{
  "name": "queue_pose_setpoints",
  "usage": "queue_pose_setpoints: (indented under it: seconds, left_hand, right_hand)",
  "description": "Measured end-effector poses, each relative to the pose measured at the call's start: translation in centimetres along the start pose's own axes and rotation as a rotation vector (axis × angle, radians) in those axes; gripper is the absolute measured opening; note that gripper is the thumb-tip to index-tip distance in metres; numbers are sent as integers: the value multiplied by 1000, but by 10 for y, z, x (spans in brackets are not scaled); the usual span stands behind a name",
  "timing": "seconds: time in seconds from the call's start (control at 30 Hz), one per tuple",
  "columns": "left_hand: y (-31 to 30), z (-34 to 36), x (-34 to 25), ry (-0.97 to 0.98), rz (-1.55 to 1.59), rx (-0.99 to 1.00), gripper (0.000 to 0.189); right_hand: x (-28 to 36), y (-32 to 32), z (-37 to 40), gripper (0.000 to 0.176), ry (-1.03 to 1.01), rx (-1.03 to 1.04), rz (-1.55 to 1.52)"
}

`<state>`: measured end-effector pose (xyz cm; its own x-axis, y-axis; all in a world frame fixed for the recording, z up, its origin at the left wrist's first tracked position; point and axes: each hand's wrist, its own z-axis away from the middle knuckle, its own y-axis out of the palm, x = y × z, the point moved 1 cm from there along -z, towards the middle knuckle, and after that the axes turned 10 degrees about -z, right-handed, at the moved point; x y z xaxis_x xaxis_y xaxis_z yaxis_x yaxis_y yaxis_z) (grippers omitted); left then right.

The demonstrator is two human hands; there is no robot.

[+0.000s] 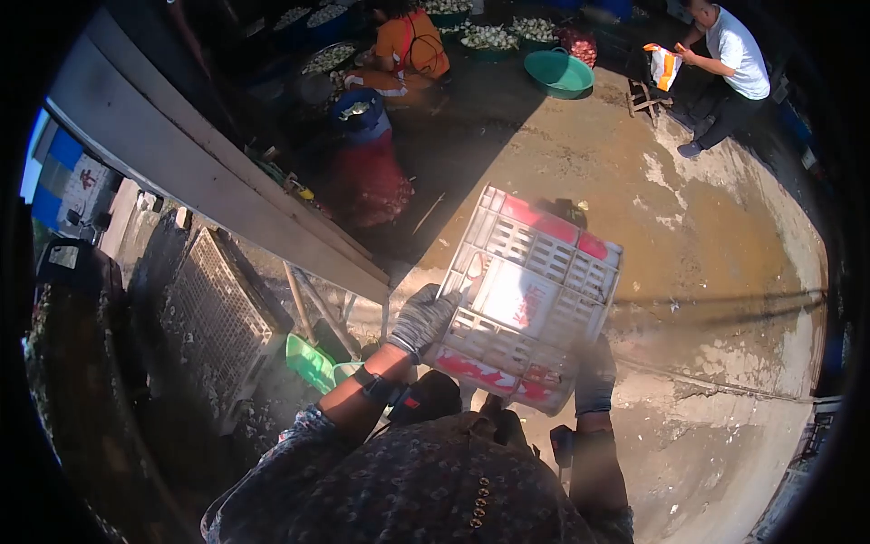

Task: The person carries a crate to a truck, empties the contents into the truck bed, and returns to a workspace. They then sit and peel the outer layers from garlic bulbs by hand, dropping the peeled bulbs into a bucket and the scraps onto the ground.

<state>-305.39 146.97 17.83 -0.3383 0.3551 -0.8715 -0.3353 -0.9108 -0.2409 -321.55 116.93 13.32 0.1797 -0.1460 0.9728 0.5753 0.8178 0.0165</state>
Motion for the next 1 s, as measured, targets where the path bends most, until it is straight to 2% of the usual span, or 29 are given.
queue_pose_setpoints:
  seconds: [0.03,0.13,0.17,0.27,0.3,0.4,0.43,0.47,0.53,0.57,0.6,0.67,0.7,0.73,0.8,0.83,0.87,0.93,0.97,1.0]
  left_hand:
    - [-5,-10,-13,-30,24,-16,22]
    - [-30,-48,-26,96,112,-88,13]
    - [-36,-73,-19,243,85,-137,9]
    - [-62,-120,-51,156,283,-166,9]
    - [-71,-137,-67,75,280,-181,8]
    - [-98,-178,-82,191,342,-177,10]
    - [-105,-191,-98,77,440,-181,8]
    - [-115,-207,-110,137,303,-235,7]
    - [-136,-235,-134,177,290,-242,7]
    - [-146,-247,-129,232,199,-277,8]
    - [-153,-262,-135,190,193,-270,8]
    - [-155,-300,-138,219,350,-189,8]
    - [-154,-313,-159,134,369,-177,7]
    - [-154,-322,-184,165,207,-213,7]
    - [-141,-344,-221,209,206,-206,6]
    - [-134,-358,-237,205,223,-174,11]
    - [-127,-377,-250,447,110,-211,17]
    - [-118,-416,-264,306,104,-166,19]
    - [-113,-438,-279,193,377,-78,18]
    - [-101,-474,-265,281,120,-99,21]
  right_hand:
    - [3,7,-24,40,-2,20,-5]
    - [25,50,-82,42,-60,92,109]
    - [41,74,-98,42,-43,64,73]
    - [77,131,-157,40,36,86,192]
    - [78,145,-178,37,12,81,140]
    - [77,177,-224,36,-34,121,163]
    - [72,185,-248,35,-78,115,190]
    - [67,191,-271,35,-127,109,211]
    - [73,213,-312,36,-117,123,259]
    - [77,227,-320,36,-112,133,274]
    - [83,238,-334,37,-106,139,293]
    - [86,245,-372,36,-143,141,262]
    - [91,249,-393,36,-168,146,246]
    - [97,249,-411,36,-120,144,63]
    - [131,246,-435,36,-9,139,-301]
    - [156,246,-448,35,-33,139,-262]
    - [175,245,-466,35,-68,123,-201]
    - [200,251,-505,35,-137,91,-66]
    - [209,258,-527,36,-72,56,-185]
    - [216,262,-551,36,-75,47,-135]
